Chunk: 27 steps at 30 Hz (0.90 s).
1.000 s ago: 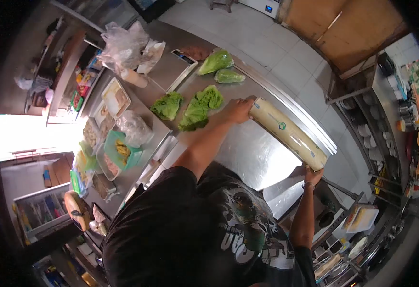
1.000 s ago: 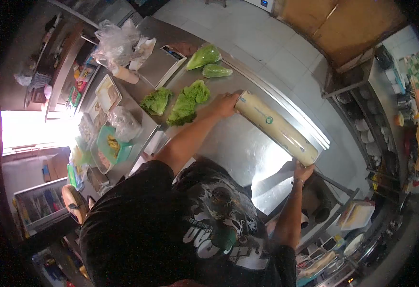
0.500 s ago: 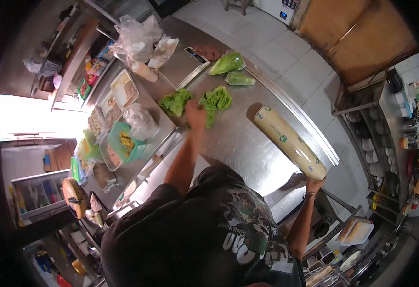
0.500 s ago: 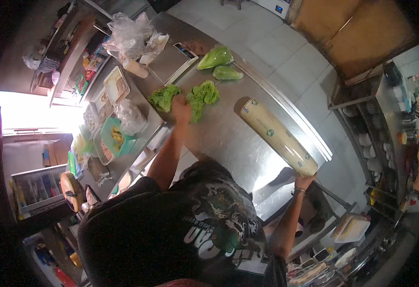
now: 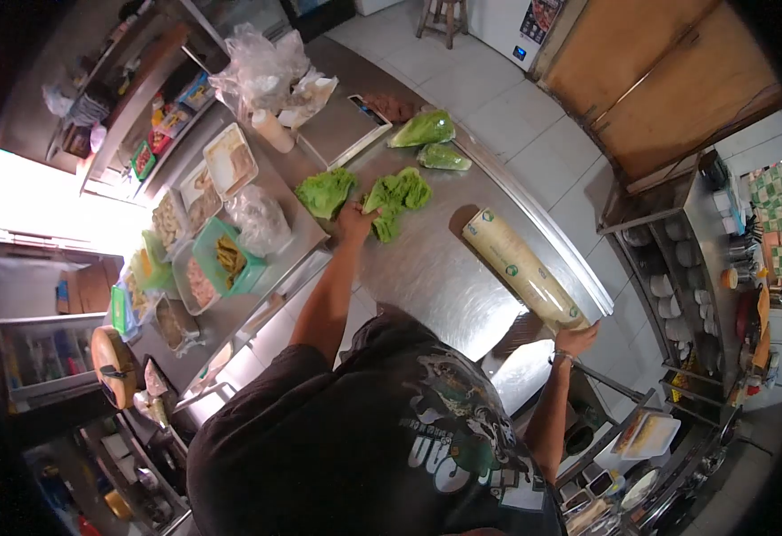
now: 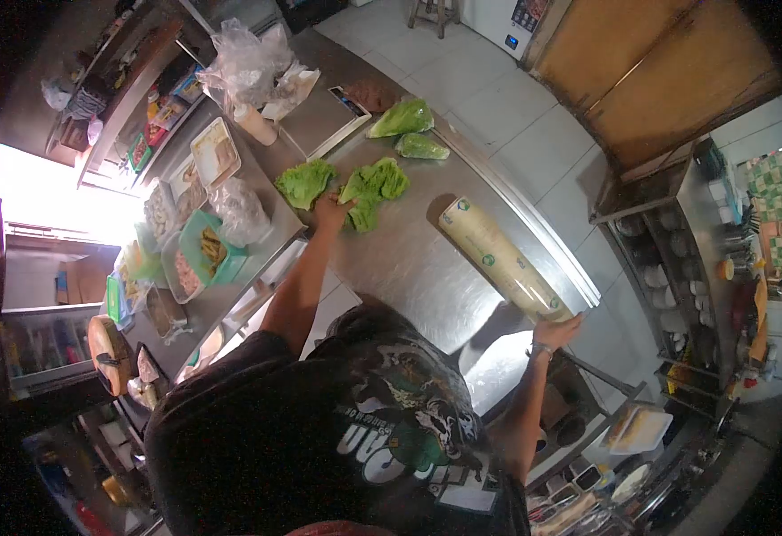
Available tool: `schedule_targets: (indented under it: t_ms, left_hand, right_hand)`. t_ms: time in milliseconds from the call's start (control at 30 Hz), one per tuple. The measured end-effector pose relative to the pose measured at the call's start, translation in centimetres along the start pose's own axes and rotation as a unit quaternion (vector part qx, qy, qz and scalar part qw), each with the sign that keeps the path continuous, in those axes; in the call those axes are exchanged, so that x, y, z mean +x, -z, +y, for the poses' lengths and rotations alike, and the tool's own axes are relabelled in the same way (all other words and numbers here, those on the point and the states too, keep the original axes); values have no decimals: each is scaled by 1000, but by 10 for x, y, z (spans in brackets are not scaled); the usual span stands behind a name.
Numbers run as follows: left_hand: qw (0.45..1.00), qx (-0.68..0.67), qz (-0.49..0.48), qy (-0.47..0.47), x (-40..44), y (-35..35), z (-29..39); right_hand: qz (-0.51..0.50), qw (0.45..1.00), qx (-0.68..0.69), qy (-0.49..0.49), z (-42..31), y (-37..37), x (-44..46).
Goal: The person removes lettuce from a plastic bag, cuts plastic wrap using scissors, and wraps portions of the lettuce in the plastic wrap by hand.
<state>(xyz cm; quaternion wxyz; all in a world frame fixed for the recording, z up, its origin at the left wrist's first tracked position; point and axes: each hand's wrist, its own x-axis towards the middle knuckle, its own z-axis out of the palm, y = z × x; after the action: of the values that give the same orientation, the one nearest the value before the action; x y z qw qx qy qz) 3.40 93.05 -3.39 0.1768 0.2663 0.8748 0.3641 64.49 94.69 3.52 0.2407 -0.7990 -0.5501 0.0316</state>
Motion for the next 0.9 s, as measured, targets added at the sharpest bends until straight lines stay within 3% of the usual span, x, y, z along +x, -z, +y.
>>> schedule_targets:
  t_ms: [100, 167, 267, 333, 400, 433, 467, 500, 533, 633, 700, 767, 800, 900]
  left_hand:
    - [997, -49, -13, -65, -26, 28, 28]
    - [993, -41, -41, -107, -59, 56, 65]
    - [956, -46, -137, -256, -124, 72, 113]
    - [932, 0, -303, -200, -182, 104, 174]
    - [880, -113, -393, -242, -222, 101, 187]
    - [880, -114, -392, -241, -225, 101, 190]
    - [848, -209, -435, -219, -225, 100, 192]
    - [805, -302, -473, -195, -223, 100, 193]
    - [845, -276, -420, -185, -208, 87, 178]
    - [951, -108, -271, -102, -134, 78, 147]
    - [985, -28, 30, -168, -72, 17, 64]
    - [984, 120, 82, -104, -54, 39, 63]
    - [984, 119, 79, -107, -46, 39, 48]
    - [964, 225, 77, -115, -29, 26, 17]
  right_hand:
    - [45, 987, 29, 154, -51, 29, -24]
    - [-9, 957, 179, 229, -102, 43, -46]
    - [-142, 904, 206, 346, -184, 67, -86]
    - [-196, 855, 242, 414, -238, 88, -105]
    - [-226, 825, 240, 460, -267, 95, -114]
    - [-332, 826, 294, 348, -259, 85, -117]
    - [-429, 806, 340, 228, -249, 72, -119]
    - [-342, 819, 388, 247, -246, 65, -120]
    - [-396, 842, 332, 158, -237, 67, -115]
    - [-340, 893, 244, 164, -207, 71, -107]
    - [-302, 901, 267, 160, -168, 57, -107]
    - [-349, 886, 300, 48, -166, 83, -106]
    - [-376, 874, 308, -11, -171, 99, -107]
    - [-397, 843, 357, -66, -153, 108, -107]
